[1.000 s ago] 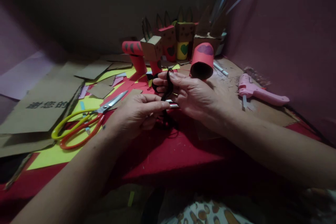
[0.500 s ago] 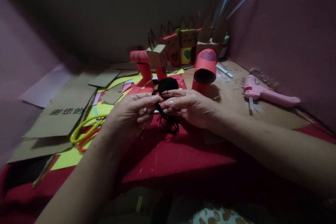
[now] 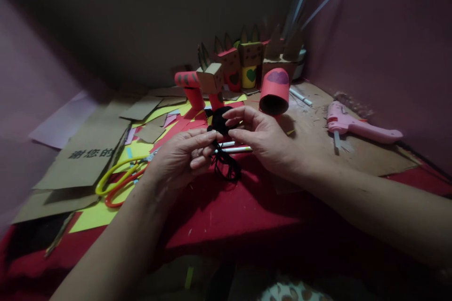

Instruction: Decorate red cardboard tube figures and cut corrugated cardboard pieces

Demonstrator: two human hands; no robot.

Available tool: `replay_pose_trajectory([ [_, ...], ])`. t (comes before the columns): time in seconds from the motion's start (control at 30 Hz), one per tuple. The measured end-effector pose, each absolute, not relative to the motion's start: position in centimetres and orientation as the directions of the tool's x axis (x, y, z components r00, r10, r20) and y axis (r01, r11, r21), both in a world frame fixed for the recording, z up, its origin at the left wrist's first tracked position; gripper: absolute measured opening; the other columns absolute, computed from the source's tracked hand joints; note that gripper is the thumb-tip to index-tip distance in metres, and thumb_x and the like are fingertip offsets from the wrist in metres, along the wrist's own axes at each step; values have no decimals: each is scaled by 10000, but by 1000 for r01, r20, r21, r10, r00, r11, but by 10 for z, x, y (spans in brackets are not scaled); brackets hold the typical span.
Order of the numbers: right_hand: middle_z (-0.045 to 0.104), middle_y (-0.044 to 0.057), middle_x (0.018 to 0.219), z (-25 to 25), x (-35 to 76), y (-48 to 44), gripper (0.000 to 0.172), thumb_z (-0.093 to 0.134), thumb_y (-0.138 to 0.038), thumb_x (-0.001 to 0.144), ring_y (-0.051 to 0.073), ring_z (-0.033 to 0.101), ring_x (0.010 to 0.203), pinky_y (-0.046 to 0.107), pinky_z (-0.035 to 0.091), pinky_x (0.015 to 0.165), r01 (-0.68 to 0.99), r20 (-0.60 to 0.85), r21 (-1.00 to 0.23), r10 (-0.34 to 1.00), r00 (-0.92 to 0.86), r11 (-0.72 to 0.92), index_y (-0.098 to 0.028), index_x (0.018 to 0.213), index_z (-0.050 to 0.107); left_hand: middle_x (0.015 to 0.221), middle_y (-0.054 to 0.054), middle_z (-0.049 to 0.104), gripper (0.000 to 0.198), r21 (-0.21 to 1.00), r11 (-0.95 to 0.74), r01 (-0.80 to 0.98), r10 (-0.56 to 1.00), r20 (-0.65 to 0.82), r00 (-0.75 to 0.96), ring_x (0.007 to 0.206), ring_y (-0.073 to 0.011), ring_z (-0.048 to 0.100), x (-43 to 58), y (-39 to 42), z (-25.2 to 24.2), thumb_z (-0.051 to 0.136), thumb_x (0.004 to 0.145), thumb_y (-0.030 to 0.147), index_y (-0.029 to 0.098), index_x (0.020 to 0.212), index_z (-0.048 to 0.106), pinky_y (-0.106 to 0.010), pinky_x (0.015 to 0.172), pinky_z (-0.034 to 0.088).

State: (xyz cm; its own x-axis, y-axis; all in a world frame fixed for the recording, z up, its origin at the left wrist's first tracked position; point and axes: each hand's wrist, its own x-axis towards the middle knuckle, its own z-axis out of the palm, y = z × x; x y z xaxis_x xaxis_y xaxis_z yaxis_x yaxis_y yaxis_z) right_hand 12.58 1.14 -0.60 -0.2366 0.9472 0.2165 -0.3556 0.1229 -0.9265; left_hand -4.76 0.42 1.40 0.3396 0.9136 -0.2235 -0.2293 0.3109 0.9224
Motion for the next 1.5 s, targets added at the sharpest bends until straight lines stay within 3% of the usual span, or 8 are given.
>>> replay_pose_trajectory([
  [0.1,652,-8,1034,-1,126,8,340,663,-42,743,89,575,733,211,515,665,-304,354,-910,909,-220,281,-253,1006,700,469,39,515,116,912,367,-184,870,-267,414,285,6,352,-51,3,16,766,726,219,112,737,722,-83,286,251],
  [0.2,678,-5,1042,0,124,7,417,629,-11,755,93,600,730,195,518,608,-345,372,-905,856,-359,248,-275,1072,688,468,29,532,139,902,413,-123,833,-321,450,270,2,351,-54,3,17,781,716,237,121,704,704,-91,281,247],
  [0.4,641,-35,637,-7,124,15,331,587,-118,838,90,514,383,191,425,305,-204,61,-977,846,-530,-58,-177,1164,581,446,41,507,136,914,391,-113,860,-318,398,253,-4,335,-52,3,18,772,702,219,113,703,688,-98,256,236],
  [0.57,611,-28,550,-12,127,21,218,557,-50,802,85,540,383,155,430,315,-198,-9,-964,765,-644,-178,-118,993,640,456,43,500,99,921,364,-139,881,-293,372,263,-5,337,-52,5,19,744,713,173,97,696,683,-100,256,272],
  [0.73,568,-54,469,-13,127,23,113,626,-95,780,62,470,314,135,361,272,-217,23,-964,768,-640,-153,-116,890,642,462,37,510,78,911,390,-132,880,-326,346,271,-5,326,-52,5,20,741,701,150,87,712,697,-101,248,279],
  [0.83,616,-36,537,-15,127,24,44,623,-86,787,62,503,328,143,384,270,-236,21,-959,787,-616,-159,-118,810,642,451,38,502,83,904,409,-123,876,-352,330,270,-1,303,-52,5,22,746,690,151,89,691,691,-98,242,273],
  [1.23,581,-7,389,-18,127,25,143,525,-78,867,105,491,263,151,389,263,-136,-94,-954,697,-711,-266,-146,743,547,464,43,492,72,905,406,-127,876,-346,337,280,7,275,-55,4,22,699,751,140,81,712,683,-90,253,285],
  [1.5,616,32,437,-17,129,27,128,479,-34,855,122,549,309,162,445,305,-147,-128,-914,614,-779,-378,-119,782,542,468,27,491,182,905,404,-132,876,-342,340,269,-7,297,-53,4,24,647,788,124,84,611,649,-105,244,278],
])
